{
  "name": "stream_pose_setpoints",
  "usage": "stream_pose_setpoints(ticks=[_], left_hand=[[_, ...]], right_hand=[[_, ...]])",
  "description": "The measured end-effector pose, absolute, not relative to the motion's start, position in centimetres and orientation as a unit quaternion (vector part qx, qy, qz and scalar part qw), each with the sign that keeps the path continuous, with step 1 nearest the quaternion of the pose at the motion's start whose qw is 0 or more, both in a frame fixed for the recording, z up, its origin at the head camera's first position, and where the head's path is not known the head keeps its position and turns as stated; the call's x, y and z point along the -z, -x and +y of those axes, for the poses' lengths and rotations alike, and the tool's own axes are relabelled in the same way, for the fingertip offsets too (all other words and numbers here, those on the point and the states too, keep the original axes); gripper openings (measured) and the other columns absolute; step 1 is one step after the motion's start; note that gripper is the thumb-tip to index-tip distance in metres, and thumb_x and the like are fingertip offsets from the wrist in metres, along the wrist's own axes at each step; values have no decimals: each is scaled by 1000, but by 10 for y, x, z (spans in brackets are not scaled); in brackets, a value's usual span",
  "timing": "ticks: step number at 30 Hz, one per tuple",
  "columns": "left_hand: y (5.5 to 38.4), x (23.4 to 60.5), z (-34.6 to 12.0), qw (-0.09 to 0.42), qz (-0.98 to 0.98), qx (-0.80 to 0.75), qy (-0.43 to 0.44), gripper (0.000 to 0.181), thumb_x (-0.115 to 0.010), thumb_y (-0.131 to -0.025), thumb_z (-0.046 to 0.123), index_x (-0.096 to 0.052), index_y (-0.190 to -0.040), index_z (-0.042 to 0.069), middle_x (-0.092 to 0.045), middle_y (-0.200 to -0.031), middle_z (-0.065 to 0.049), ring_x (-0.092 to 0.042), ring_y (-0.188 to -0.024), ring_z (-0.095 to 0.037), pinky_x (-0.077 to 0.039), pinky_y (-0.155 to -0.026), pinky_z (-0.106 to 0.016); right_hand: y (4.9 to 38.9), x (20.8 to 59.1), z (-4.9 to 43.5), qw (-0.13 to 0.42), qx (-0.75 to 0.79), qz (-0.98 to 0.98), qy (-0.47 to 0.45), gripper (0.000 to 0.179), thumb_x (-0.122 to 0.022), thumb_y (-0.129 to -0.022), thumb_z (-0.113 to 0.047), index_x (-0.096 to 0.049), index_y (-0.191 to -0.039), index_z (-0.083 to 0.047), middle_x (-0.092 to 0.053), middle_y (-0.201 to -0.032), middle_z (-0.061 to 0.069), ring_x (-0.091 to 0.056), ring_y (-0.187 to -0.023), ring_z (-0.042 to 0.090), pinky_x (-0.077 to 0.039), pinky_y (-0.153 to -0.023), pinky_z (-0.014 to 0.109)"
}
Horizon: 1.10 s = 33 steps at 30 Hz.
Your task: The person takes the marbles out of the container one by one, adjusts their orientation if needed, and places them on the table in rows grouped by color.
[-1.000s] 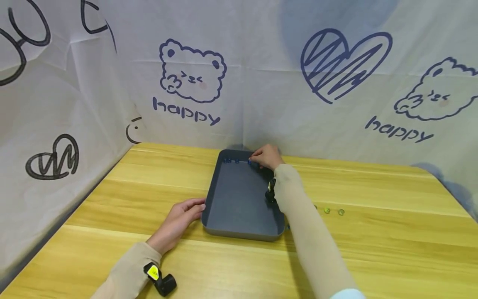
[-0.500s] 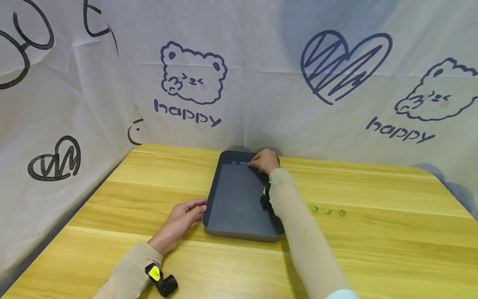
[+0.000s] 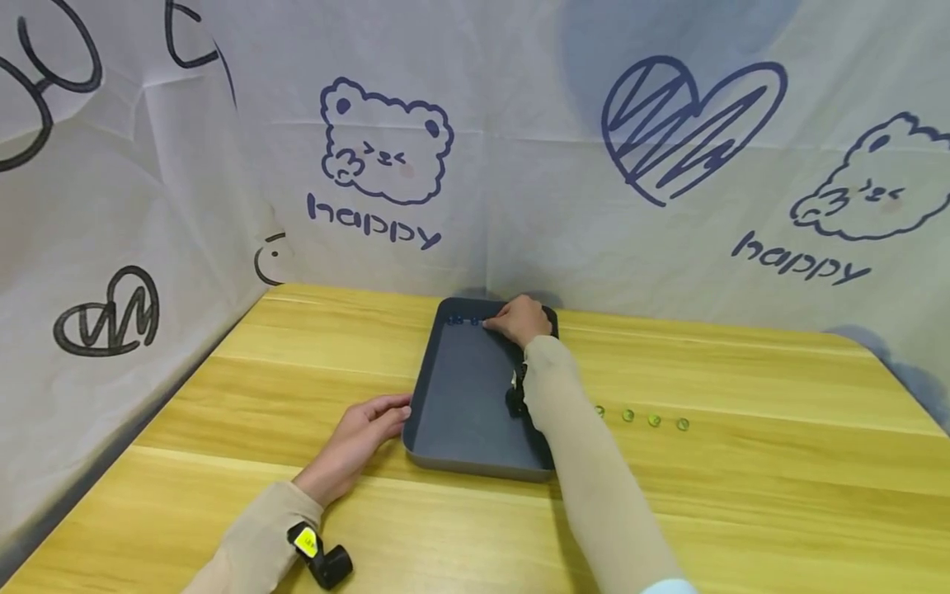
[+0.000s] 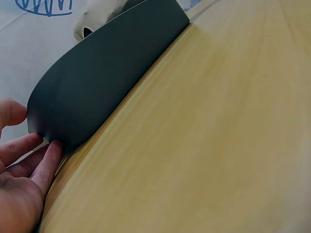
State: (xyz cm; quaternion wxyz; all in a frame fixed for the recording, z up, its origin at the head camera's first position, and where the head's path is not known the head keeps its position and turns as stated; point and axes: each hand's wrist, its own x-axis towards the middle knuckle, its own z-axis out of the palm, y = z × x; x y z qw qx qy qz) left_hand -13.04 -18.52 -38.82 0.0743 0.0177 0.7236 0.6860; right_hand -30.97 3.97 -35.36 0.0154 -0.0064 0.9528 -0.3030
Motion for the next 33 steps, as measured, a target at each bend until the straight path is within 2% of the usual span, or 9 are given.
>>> stream_pose_setpoints(ticks=[3,6,22,33], left_hand=[[131,389,-186,72,725,-685,-17,42,-54,-100,15,-50,-135,-8,-52,-134,-23,-54,-120,-30,-46,-100,-32],[131,389,-185,70,725,-685,-15,41,-53,-100,14,-51,-134,-8,-53,-134,-23,-54,-119,-30,-46,-99,-32],[132,390,-183,73,721,-689,-11,41,-53,-99,14,-51,-134,-8,-52,-134,-23,-55,-118,-30,-46,-100,-35],[132,390,-184,68,722,-688,-10,41,-53,-99,13,-51,-134,-9,-52,-134,-24,-55,-118,-30,-47,-99,-34]], right_hand=[[310,355,35,2,301,954,-1,23,-78,-82,-35,-80,-90,-13,-73,-93,5,-65,-81,24,-54,-75,43],[311,355,32,-8,301,953,-10,23,-78,-81,-35,-80,-88,-13,-72,-95,6,-65,-83,26,-53,-78,44],[313,362,18,-32,330,943,-27,20,-78,-83,-29,-76,-79,-9,-71,-83,6,-63,-75,27,-54,-71,43],[314,363,20,-22,355,935,-20,18,-76,-83,-26,-78,-88,-10,-71,-91,6,-63,-83,27,-52,-76,45]])
